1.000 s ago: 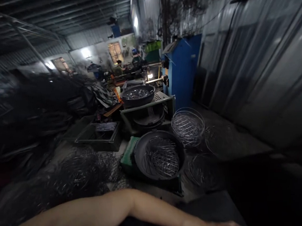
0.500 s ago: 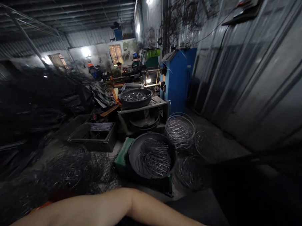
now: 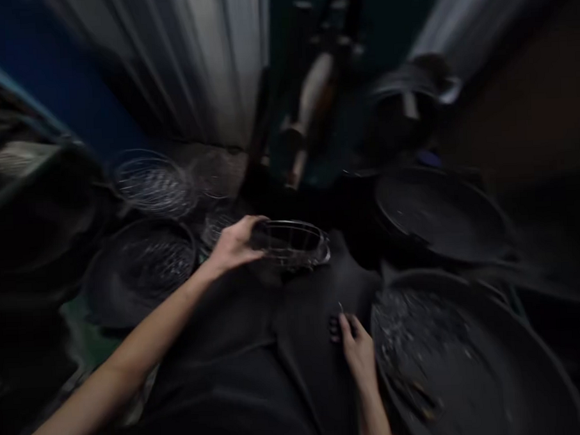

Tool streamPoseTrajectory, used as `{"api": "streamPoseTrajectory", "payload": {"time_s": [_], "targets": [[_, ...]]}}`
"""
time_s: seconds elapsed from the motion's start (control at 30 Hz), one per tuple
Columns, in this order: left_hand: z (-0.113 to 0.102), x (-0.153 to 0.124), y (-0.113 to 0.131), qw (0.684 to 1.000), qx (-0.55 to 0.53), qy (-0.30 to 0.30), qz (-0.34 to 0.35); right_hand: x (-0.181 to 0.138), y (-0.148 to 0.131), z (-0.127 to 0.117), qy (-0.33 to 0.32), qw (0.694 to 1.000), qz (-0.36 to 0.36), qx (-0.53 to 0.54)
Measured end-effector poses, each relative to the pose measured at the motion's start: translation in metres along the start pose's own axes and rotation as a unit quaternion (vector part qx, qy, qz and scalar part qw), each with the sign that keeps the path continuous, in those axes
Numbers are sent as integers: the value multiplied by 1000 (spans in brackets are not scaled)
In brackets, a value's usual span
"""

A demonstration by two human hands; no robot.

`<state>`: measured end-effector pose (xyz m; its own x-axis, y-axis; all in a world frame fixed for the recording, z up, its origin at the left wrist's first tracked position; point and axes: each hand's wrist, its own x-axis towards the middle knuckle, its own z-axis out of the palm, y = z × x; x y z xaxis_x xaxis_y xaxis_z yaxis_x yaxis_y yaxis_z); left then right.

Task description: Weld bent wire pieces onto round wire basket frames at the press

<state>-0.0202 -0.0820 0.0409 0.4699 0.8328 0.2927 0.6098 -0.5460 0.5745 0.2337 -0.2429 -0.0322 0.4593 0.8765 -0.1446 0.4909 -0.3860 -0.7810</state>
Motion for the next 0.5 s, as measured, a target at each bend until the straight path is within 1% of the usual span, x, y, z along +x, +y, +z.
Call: {"api": "streamPoseTrajectory", "payload": {"time_s": [0.03, 0.07, 0.1, 0.17, 0.27, 0.33, 0.37, 0.43, 0.5], "targets": [[1, 5, 0, 1000, 12, -2, 4, -9, 6, -9, -4, 999, 40, 27], [2, 10, 0, 1000, 22, -5, 12, -14, 5, -15, -17, 995, 68, 68], [4, 13, 1, 999, 32, -7, 23, -14, -1, -17, -33, 989, 81, 117], [7, 19, 4, 997, 49, -13, 54, -3, -28, -16, -61, 975, 65, 205], [13, 26, 3, 992, 79, -29, 99, 29, -84, -4, -93, 960, -3, 264], [16, 30, 1, 988, 101, -36, 114, 50, -116, 9, -112, 959, -33, 258], [17, 31, 0, 987, 110, -36, 115, 60, -127, 16, -115, 964, -42, 237], [16, 34, -2, 985, 123, -30, 113, 75, -141, 29, -100, 978, -57, 172], [13, 36, -6, 985, 129, -23, 110, 83, -148, 39, -68, 988, -82, 109]]}}
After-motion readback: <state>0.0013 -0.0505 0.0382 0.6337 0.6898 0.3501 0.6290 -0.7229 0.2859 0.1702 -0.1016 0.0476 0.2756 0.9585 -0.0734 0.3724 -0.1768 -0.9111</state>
